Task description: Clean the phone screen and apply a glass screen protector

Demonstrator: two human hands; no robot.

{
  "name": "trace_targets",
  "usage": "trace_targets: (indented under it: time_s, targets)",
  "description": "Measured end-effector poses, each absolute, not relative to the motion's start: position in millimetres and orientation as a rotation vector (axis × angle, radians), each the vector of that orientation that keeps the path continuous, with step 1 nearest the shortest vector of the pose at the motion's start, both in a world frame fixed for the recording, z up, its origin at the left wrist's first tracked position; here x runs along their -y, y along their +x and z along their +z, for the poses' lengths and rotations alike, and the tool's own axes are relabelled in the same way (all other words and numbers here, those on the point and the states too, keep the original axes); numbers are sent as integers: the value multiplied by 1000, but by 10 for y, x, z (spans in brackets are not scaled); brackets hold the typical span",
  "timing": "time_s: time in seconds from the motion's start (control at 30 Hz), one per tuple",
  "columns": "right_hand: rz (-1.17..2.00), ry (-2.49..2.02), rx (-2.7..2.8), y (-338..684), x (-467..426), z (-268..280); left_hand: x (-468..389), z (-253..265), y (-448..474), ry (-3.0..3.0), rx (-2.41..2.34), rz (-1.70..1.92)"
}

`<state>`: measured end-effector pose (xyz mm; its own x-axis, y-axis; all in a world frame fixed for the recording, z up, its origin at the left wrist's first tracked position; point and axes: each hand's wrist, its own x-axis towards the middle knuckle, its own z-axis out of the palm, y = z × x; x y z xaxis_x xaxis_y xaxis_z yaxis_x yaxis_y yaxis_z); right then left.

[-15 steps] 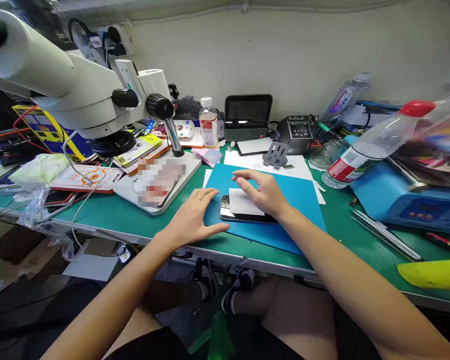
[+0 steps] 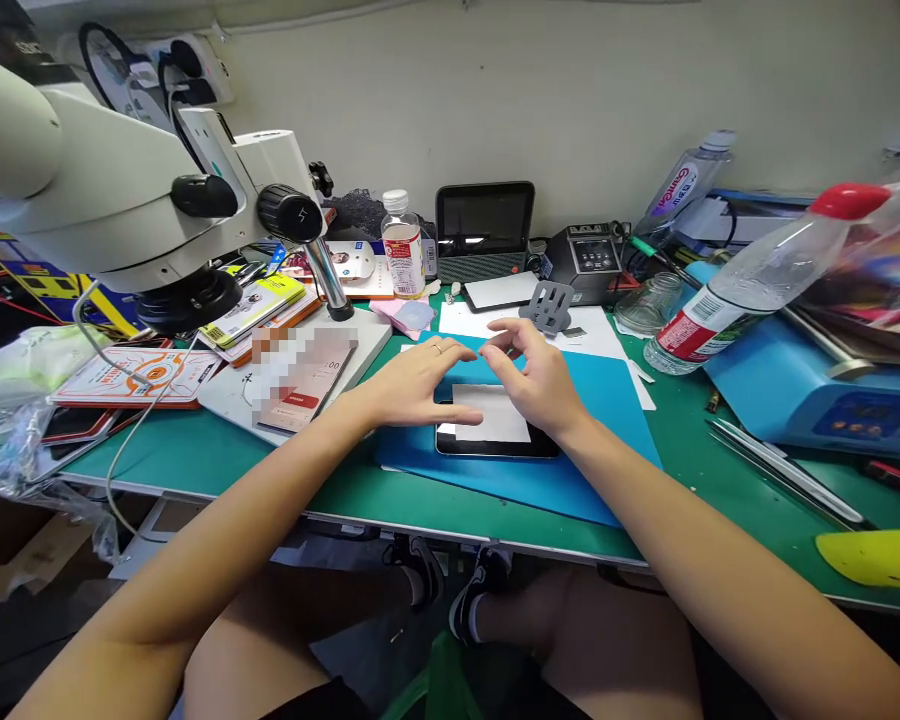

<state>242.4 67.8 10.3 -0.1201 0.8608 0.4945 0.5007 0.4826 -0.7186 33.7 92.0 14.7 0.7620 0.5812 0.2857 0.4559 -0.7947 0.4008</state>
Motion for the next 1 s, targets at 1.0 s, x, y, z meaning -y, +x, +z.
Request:
trace_targets:
  time_s: [1.0]
  targets:
    - [420, -1138, 1699, 2440, -735, 53, -961, 50, 164, 2485, -657, 401]
